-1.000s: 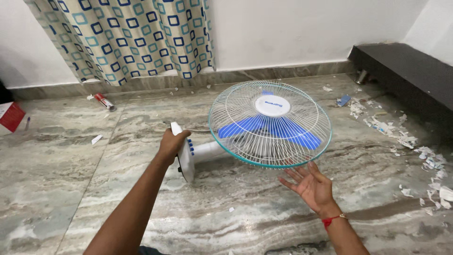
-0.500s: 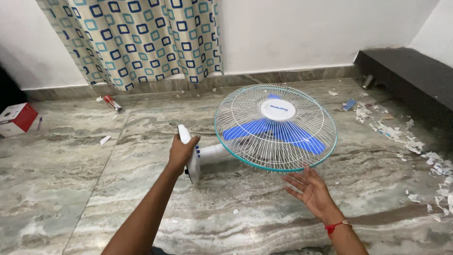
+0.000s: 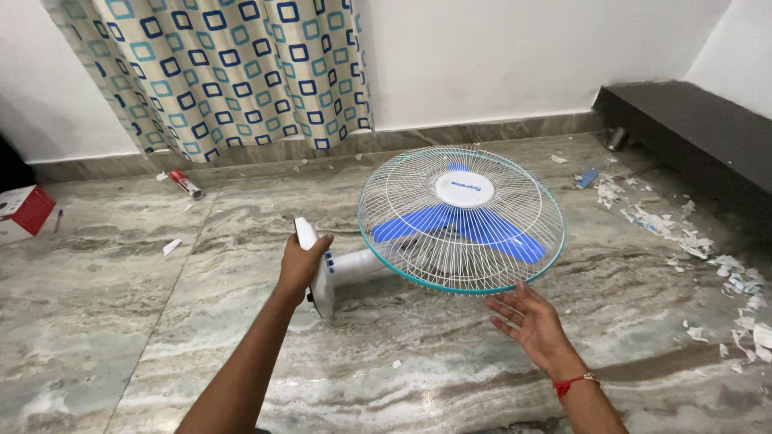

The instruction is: The person disassembles a table fan by first removing the front grill, then the rear grill, and finally detaching the fan blades from the motor hub. A screwdriver is used to loosen the grill fastener.

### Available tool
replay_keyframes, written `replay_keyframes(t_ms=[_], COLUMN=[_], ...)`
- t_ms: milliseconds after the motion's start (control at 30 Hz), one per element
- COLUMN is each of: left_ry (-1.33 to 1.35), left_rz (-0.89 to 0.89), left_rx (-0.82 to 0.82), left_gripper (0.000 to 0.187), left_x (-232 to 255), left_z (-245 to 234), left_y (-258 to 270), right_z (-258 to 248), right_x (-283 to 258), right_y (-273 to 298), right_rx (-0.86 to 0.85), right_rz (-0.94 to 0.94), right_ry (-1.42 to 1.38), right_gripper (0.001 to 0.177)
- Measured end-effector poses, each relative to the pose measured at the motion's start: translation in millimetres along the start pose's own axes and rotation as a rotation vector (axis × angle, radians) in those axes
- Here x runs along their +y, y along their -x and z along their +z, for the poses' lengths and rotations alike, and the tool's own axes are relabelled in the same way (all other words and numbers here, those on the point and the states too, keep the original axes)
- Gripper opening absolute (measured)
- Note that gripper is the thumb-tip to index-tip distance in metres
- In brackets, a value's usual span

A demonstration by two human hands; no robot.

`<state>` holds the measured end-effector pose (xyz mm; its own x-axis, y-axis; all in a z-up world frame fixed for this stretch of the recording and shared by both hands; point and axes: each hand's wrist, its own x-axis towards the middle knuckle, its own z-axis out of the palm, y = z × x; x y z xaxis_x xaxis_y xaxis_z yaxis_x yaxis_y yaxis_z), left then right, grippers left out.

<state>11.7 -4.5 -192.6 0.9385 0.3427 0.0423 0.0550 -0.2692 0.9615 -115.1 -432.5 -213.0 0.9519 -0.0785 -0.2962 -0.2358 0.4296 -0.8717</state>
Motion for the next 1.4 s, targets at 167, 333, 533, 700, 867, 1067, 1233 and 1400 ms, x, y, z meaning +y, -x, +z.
replay_keyframes(t_ms=[167,333,533,700,867,1067,1233,1400], left_ry=[0.086,0.087,0.083,0.063,-0.021,-0.186,-0.02,0.272], left_rz=[-0.037,-0.102,-0.095,-0.103,-0.073,-0.096,-0.052,-0.074], left_rx=[-0.014,-0.024,-0.024,0.002,0.04,0.079,0.077,-0.03], left_gripper=[0.091,0.099,0.102,0.105,0.106,0.102,0.097,0.108], left_x=[-2.1,1.9,6.5,5.5,6.9,13.8,14.4,5.8], left_z=[1.0,-0.4,-1.9,-0.7,-0.3,-2.2,3.0,11.2], left_y=[-7.0,-5.6,-3.7,-2.9,-2.1,2.2,12.8,22.0], right_z=[-22.6,-70.1,-112.1,-116.0,-112.3,-98.2,-49.0,9.4], right_x=[8.2,23.1,38.4,45.7,44.1,37.3,13.3,-3.1], right_y=[-14.6,-36.0,-63.4,-67.8,-66.0,-56.8,-27.8,6.1], right_rx=[0.132,0.35,0.495,0.462,0.49,0.426,0.217,0.102], right_rz=[-0.007,-0.083,-0.128,-0.148,-0.137,-0.11,-0.163,-0.106], right_ry=[-0.208,-0.48,-0.636,-0.635,-0.626,-0.549,-0.128,0.135], right_gripper=[0.056,0.042,0.027,0.027,0.025,0.025,0.042,0.093])
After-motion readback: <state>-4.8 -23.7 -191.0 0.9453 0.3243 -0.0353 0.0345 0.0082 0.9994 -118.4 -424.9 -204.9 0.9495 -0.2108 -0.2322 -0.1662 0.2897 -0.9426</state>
